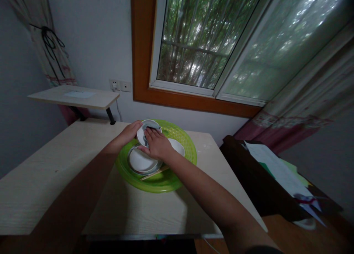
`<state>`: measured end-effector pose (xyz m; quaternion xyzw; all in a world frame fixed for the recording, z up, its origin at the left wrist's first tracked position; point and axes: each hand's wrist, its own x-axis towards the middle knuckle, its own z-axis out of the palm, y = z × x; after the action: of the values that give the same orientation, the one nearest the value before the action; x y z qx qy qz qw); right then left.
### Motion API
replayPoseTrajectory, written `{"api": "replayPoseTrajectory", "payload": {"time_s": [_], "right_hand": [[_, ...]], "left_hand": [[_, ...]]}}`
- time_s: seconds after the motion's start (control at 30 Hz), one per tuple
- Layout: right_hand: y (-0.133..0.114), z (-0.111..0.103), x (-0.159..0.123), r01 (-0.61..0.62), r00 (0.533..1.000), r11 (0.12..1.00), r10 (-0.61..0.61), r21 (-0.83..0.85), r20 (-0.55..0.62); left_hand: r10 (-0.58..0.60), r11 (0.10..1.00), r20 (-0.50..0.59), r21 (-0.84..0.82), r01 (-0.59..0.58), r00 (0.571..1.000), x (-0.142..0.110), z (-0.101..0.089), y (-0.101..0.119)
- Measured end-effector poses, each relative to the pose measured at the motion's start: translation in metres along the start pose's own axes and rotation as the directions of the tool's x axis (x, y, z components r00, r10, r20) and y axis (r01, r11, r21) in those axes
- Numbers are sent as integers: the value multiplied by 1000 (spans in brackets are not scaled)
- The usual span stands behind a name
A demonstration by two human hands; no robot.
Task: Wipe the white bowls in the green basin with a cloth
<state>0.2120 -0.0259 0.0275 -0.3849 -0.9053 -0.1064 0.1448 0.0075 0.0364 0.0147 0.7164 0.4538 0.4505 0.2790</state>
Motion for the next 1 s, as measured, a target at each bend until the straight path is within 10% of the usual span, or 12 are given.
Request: {"api": "replayPoseTrajectory", "payload": {"time_s": [0.33,0.67,1.0], "right_hand": [[-1,-24,1,-5,992,1000,7,-21,124],[18,-23,0,188,971,934,-224,303,89],[17,-35,-1,115,959,989,-135,92,250]], "left_hand": [[-53,996,-37,70,56,998,-6,-3,14],[-38,994,-42,98,42,998,-7,-3,17],[-27,997,38,80,24,999,-7,0,15]]}}
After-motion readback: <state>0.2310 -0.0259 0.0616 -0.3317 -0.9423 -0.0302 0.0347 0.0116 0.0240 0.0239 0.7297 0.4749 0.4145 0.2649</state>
